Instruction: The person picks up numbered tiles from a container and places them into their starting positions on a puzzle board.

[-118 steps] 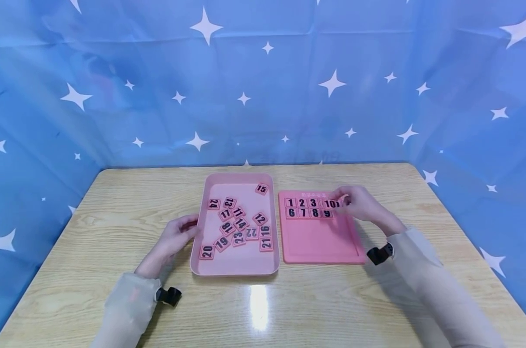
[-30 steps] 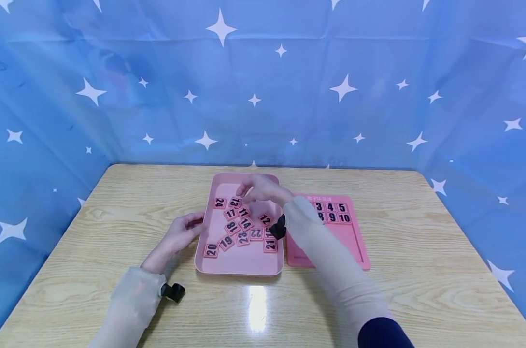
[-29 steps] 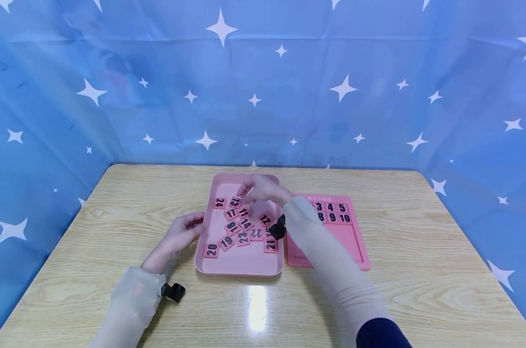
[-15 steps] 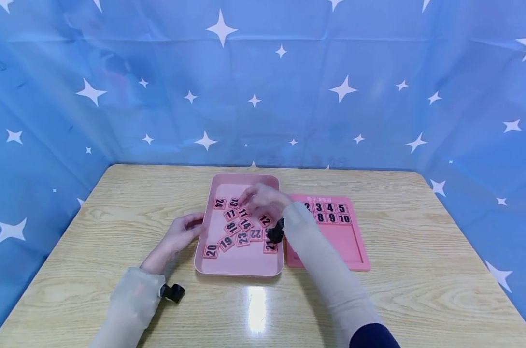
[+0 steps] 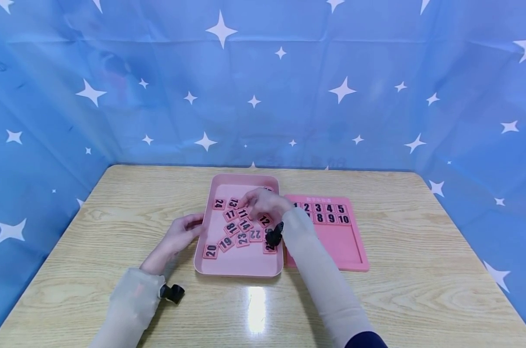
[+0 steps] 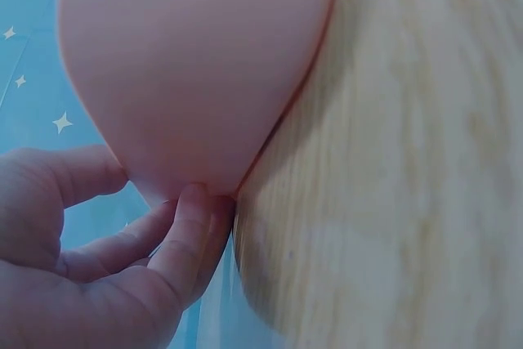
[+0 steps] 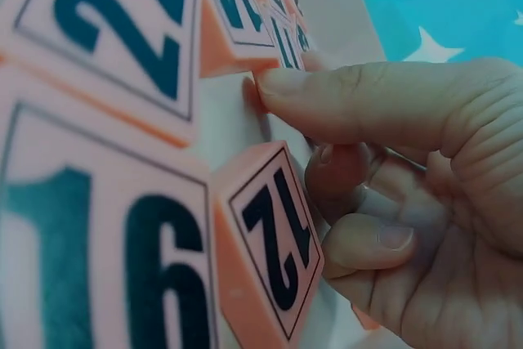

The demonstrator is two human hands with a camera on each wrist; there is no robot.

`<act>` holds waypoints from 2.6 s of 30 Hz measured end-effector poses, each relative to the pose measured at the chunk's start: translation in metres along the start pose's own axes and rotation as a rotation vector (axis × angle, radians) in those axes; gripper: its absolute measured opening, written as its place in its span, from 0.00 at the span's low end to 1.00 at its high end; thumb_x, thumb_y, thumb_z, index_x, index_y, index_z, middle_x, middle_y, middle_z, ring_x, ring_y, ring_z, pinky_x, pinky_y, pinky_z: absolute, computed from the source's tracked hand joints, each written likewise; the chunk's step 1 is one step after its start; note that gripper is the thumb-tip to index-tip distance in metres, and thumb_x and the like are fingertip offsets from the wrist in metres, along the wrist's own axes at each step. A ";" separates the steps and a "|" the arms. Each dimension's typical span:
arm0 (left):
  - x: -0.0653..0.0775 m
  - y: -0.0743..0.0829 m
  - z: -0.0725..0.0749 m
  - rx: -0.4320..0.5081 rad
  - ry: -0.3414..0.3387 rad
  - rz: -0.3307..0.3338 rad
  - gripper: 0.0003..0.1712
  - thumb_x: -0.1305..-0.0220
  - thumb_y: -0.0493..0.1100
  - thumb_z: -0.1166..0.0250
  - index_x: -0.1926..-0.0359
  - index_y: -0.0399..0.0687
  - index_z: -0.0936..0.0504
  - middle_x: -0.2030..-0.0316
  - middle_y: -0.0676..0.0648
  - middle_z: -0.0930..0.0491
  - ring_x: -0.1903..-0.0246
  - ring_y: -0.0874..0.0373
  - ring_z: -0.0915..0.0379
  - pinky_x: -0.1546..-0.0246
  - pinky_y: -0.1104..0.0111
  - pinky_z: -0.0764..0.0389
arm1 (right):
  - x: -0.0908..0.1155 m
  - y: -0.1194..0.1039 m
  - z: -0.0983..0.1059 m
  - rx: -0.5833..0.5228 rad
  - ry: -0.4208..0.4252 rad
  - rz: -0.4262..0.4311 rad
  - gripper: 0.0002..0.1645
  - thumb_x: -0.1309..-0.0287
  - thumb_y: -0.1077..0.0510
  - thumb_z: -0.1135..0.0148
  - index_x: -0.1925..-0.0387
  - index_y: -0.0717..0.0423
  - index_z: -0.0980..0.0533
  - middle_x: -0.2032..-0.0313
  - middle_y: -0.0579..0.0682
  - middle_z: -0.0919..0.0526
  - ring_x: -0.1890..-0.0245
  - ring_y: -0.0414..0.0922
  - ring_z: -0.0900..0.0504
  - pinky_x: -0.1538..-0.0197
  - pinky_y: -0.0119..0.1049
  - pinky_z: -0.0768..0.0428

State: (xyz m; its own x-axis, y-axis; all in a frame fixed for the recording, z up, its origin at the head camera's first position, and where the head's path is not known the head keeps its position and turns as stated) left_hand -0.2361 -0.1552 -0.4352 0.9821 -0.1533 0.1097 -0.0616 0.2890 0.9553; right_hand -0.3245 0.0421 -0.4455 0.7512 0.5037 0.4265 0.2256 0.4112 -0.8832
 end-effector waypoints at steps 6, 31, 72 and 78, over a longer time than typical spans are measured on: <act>0.000 -0.001 0.000 0.001 0.003 0.013 0.23 0.37 0.30 0.44 0.43 0.21 0.33 0.49 0.26 0.28 0.52 0.43 0.28 0.60 0.80 0.27 | -0.001 0.000 0.000 0.042 0.031 0.001 0.27 0.64 0.80 0.41 0.60 0.57 0.20 0.66 0.52 0.19 0.71 0.45 0.25 0.73 0.33 0.24; -0.002 -0.001 -0.001 -0.023 0.007 0.015 0.23 0.38 0.30 0.44 0.43 0.21 0.33 0.49 0.26 0.28 0.51 0.43 0.28 0.58 0.79 0.26 | 0.072 -0.034 0.047 0.498 -0.018 0.343 0.17 0.52 0.70 0.36 0.57 0.59 0.22 0.56 0.52 0.22 0.79 0.41 0.32 0.77 0.30 0.31; -0.002 -0.002 0.000 -0.024 0.014 0.043 0.23 0.38 0.31 0.43 0.43 0.22 0.32 0.48 0.27 0.28 0.52 0.48 0.27 0.59 0.80 0.26 | 0.137 0.034 0.057 0.819 0.186 0.328 0.12 0.59 0.58 0.26 0.76 0.60 0.22 0.79 0.45 0.22 0.79 0.36 0.28 0.73 0.27 0.25; -0.002 -0.004 0.000 -0.025 0.012 0.045 0.23 0.38 0.30 0.44 0.43 0.22 0.33 0.48 0.27 0.28 0.51 0.45 0.28 0.59 0.79 0.26 | 0.133 0.031 0.055 0.844 0.209 0.316 0.10 0.58 0.64 0.28 0.70 0.63 0.20 0.76 0.46 0.21 0.76 0.37 0.25 0.71 0.27 0.24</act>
State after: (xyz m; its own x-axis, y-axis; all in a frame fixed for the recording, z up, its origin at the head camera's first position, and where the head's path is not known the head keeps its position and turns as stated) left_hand -0.2374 -0.1560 -0.4391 0.9805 -0.1289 0.1487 -0.1011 0.3185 0.9425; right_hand -0.2515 0.1633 -0.4052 0.8161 0.5731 0.0736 -0.4737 0.7366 -0.4828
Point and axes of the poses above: each hand's wrist, its own x-axis away from the middle knuckle, its own z-axis out of the back of the hand, y = z × x, the point moved 7 cm from there along -x, towards the middle knuckle
